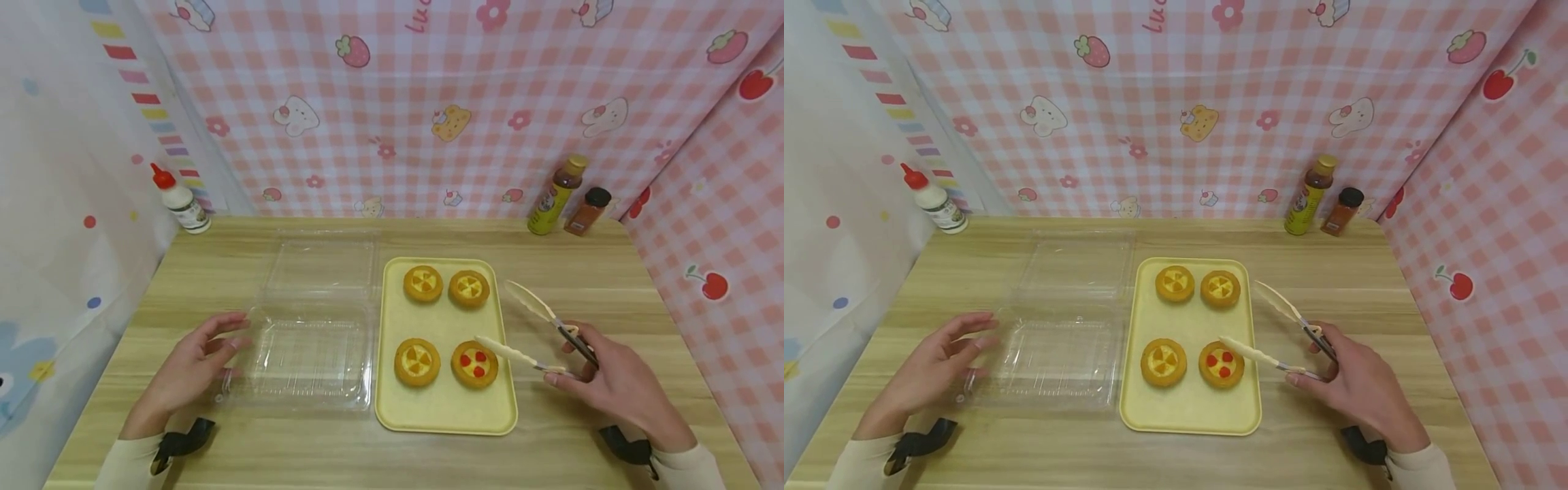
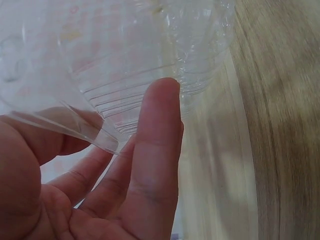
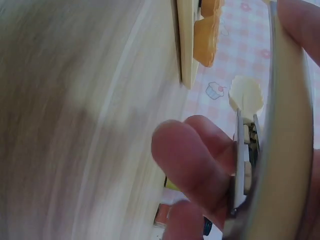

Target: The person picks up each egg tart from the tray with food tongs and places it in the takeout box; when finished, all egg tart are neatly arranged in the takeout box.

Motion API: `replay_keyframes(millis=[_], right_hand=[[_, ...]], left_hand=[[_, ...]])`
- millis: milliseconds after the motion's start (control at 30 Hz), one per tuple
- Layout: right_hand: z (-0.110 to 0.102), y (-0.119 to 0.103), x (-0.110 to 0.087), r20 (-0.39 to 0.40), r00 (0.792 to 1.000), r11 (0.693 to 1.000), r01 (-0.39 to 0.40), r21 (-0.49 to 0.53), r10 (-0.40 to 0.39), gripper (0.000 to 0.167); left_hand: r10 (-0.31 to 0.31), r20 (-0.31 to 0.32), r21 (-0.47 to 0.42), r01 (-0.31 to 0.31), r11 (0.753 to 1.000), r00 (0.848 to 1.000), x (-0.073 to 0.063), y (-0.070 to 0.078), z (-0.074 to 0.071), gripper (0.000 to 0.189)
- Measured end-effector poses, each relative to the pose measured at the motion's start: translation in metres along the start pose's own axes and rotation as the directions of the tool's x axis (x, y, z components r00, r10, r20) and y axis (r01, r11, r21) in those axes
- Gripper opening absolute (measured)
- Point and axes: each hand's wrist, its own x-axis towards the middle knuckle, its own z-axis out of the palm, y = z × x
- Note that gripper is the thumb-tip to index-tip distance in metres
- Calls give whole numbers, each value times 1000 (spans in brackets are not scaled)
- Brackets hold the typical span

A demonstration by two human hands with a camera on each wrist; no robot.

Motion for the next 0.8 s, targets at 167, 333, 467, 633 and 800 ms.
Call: replay_keyframes(millis=[167, 333, 467, 633, 800], right_hand=[[4, -2, -4, -7, 997, 997, 73, -16, -73, 80], [8, -5, -9, 6, 992, 991, 128, -26, -128, 79], [11, -7, -13, 4, 986, 984, 167, -54, -167, 77], [14, -8, -17, -15, 975, 968, 216, -125, -220, 75], [17, -7, -19, -27, 966, 954, 249, -167, -257, 74]], left_hand=[[6, -9, 13, -6, 1000, 1000, 0, 0, 1, 50], [-3, -18, 21, 3, 1000, 1000, 0, -1, 1, 50], [-9, -20, 28, 10, 1000, 1000, 0, -1, 1, 50], [-18, -26, 40, 19, 999, 999, 1, 0, 1, 50], [-9, -26, 44, 10, 999, 1000, 2, 0, 2, 49]])
